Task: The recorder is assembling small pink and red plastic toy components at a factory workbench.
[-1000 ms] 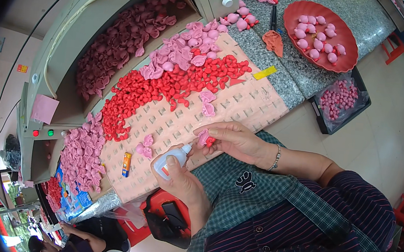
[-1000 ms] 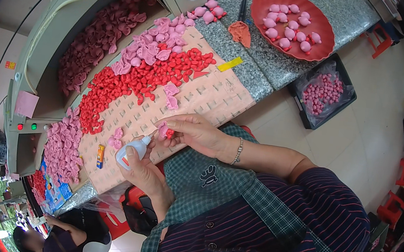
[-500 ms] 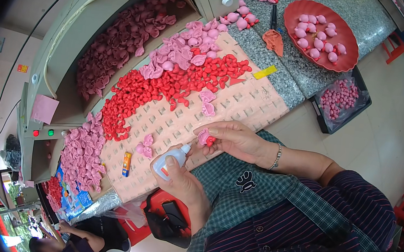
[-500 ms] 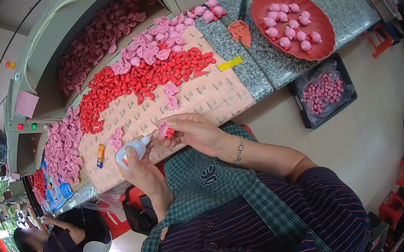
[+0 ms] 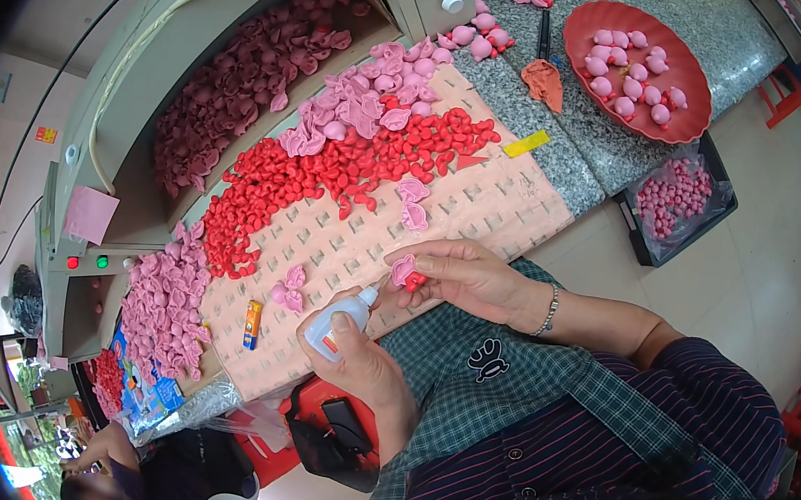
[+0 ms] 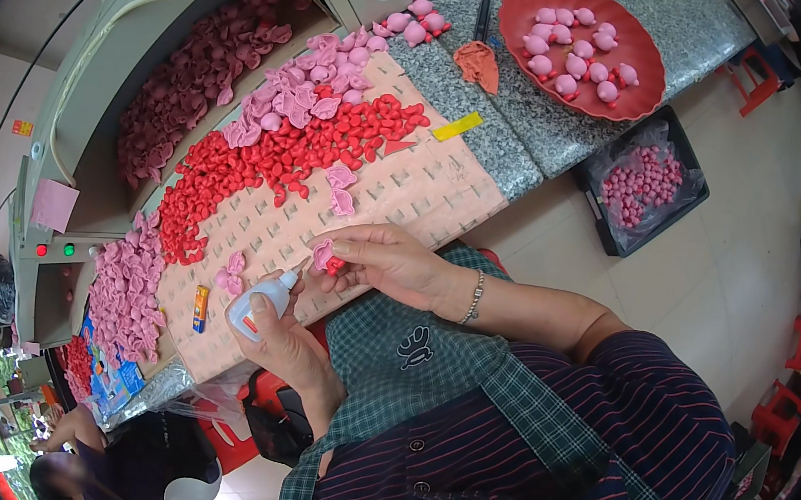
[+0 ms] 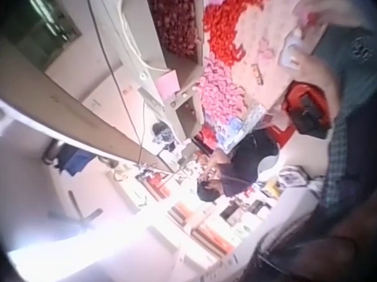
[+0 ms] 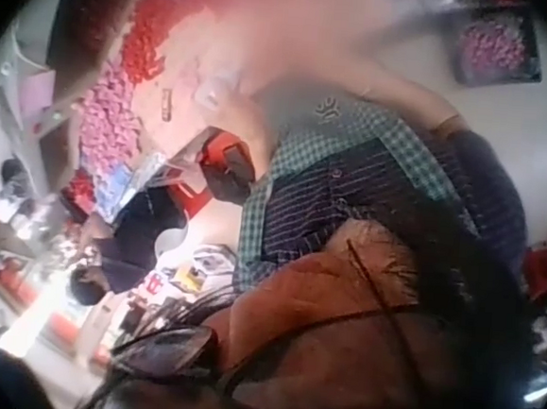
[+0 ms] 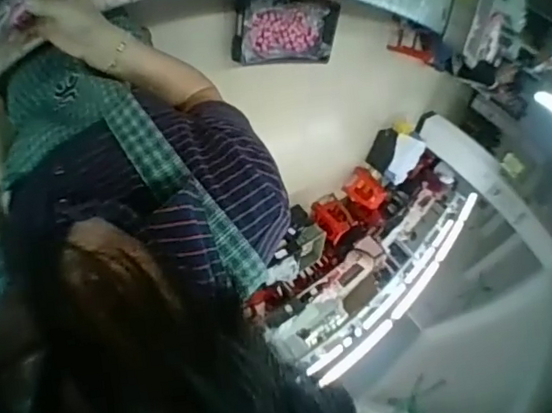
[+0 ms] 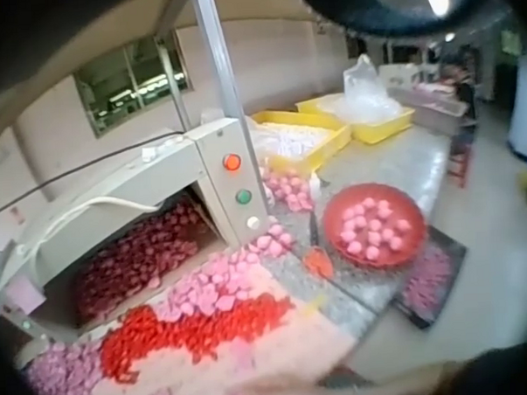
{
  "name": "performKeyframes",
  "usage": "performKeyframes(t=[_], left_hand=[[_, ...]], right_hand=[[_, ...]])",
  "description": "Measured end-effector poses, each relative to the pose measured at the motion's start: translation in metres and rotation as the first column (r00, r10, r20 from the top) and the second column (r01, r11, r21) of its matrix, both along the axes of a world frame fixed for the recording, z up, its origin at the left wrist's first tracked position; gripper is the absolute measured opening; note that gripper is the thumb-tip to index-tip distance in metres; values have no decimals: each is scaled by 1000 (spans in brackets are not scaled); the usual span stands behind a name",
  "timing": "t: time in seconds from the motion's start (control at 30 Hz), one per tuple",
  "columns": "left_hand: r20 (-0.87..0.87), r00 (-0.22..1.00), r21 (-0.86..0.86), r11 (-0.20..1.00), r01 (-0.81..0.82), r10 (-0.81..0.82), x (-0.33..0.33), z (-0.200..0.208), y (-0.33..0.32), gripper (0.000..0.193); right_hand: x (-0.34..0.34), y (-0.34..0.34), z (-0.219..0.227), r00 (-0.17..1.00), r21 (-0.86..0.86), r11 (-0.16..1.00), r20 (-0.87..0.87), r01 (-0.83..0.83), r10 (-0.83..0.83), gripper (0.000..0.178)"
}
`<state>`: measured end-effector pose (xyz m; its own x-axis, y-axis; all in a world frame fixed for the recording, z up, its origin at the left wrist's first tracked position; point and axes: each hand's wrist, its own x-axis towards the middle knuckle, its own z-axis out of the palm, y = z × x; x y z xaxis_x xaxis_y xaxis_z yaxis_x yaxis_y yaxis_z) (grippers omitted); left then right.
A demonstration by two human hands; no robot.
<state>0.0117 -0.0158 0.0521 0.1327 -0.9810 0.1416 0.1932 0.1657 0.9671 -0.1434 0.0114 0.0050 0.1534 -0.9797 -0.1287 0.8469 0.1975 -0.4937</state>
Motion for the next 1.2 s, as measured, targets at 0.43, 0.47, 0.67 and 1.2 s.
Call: performKeyframes(t=[0.43,0.47,0.67,1.2], left_hand=[[172,983,-102,994,-41,58,-2,5,6,26],[172,983,-101,994,-41,59,-2,5,6,26],[170,983,-115,992,-43,63,-3,3,7,28],[200,978,-140,990,-33,61,-3,6,8,31]], right_hand=[[-1,0,-2,1000,-21,1000,-6,9,-9,38],[-2,0,-3,1000,-33,999,-14,5,-6,39],[-2,1,-1,1000,-45,999,-19,-9,8,40],[-1,1,0,999,-46,999,-54,-14,11,40]])
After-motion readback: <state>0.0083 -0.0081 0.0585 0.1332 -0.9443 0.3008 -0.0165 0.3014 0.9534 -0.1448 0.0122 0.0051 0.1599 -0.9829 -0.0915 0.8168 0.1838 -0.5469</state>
